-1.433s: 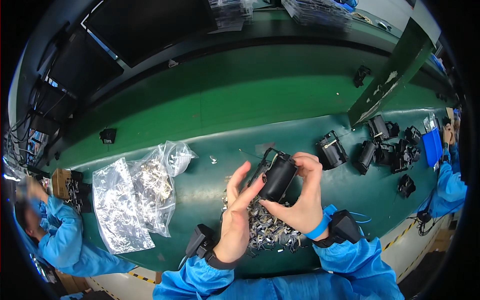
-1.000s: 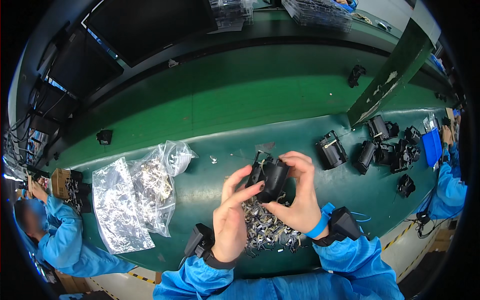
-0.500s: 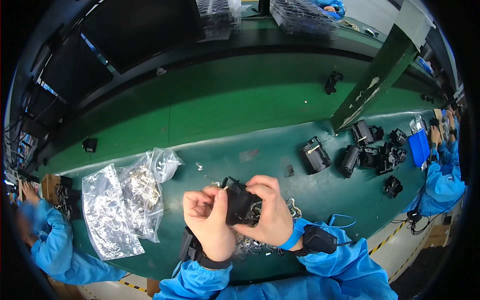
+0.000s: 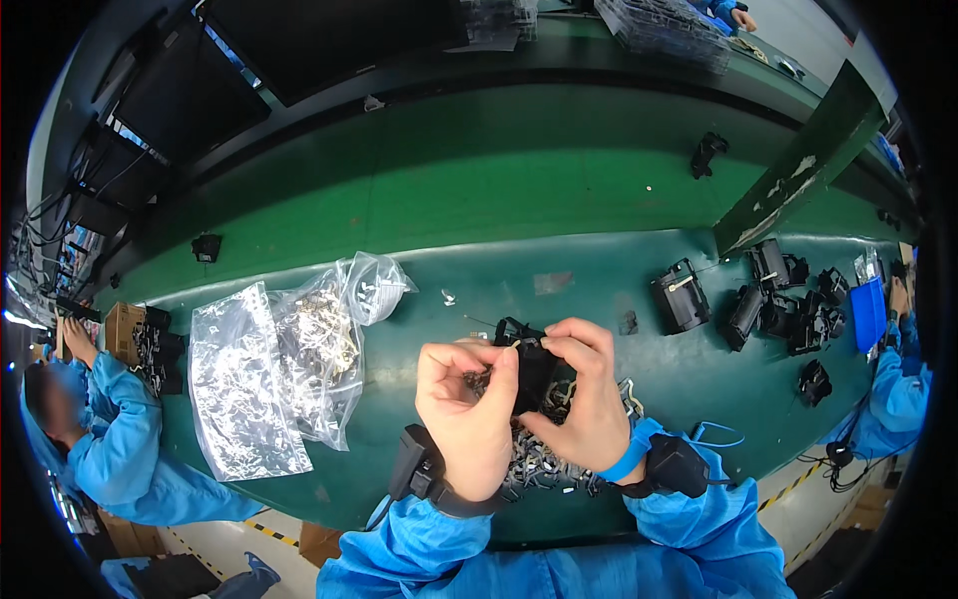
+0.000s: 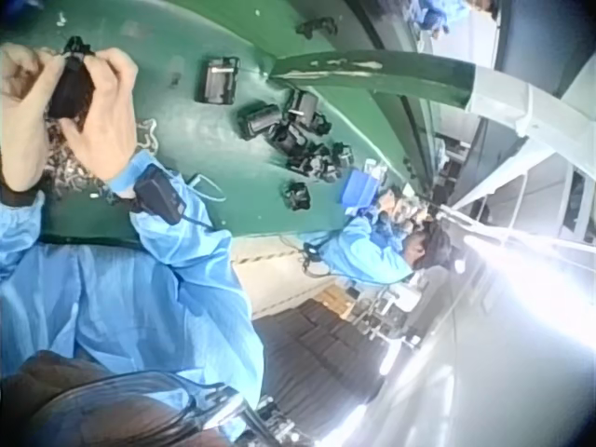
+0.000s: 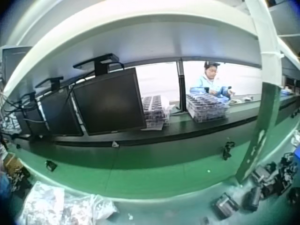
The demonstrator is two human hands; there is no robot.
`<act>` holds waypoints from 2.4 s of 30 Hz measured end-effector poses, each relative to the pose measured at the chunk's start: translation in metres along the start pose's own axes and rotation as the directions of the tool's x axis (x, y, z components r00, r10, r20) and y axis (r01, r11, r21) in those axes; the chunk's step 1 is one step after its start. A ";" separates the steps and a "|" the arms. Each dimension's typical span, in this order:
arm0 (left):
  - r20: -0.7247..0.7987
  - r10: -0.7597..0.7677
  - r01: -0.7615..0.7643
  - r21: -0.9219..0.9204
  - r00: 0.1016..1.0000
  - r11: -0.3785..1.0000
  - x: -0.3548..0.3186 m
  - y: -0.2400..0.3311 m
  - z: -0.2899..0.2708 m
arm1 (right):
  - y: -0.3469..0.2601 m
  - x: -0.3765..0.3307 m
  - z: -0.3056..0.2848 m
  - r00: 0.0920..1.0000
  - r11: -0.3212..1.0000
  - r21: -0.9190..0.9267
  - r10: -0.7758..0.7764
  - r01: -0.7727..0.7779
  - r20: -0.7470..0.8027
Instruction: Assembling small mechanical components into a black plastic housing at a factory workstation.
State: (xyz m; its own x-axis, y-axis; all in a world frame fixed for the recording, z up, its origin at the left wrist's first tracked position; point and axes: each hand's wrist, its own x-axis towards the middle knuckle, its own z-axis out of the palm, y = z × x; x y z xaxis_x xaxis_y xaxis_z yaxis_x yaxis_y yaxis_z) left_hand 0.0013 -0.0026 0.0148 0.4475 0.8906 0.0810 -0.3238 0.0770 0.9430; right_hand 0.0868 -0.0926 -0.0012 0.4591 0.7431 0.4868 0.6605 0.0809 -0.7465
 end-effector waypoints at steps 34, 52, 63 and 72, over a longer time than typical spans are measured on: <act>0.300 -0.086 0.144 -0.178 0.950 0.974 -0.004 0.000 -0.014 | 0.015 -0.007 0.007 0.983 0.943 0.319 0.142 -0.098 -0.116; 0.446 -0.035 0.019 0.039 0.894 0.999 -0.011 -0.006 -0.018 | 0.012 0.000 -0.007 0.988 0.978 0.164 0.142 -0.131 -0.060; 0.494 -0.025 -0.014 0.076 0.869 0.997 -0.008 -0.002 -0.019 | 0.014 0.002 -0.009 0.996 0.998 0.009 0.060 -0.060 -0.071; 0.537 -0.176 0.305 -0.161 0.825 0.939 -0.005 0.015 -0.012 | 0.014 0.005 -0.009 0.992 0.998 -0.063 -0.002 -0.006 -0.124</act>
State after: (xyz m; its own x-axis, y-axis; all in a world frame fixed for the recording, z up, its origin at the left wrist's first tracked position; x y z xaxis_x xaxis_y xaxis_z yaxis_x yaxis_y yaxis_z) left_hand -0.0159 0.0000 0.0243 0.8736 0.4809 0.0742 -0.3020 0.4162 0.8577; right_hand 0.1035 -0.0934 -0.0054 0.5281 0.6546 0.5410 0.6939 0.0346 -0.7192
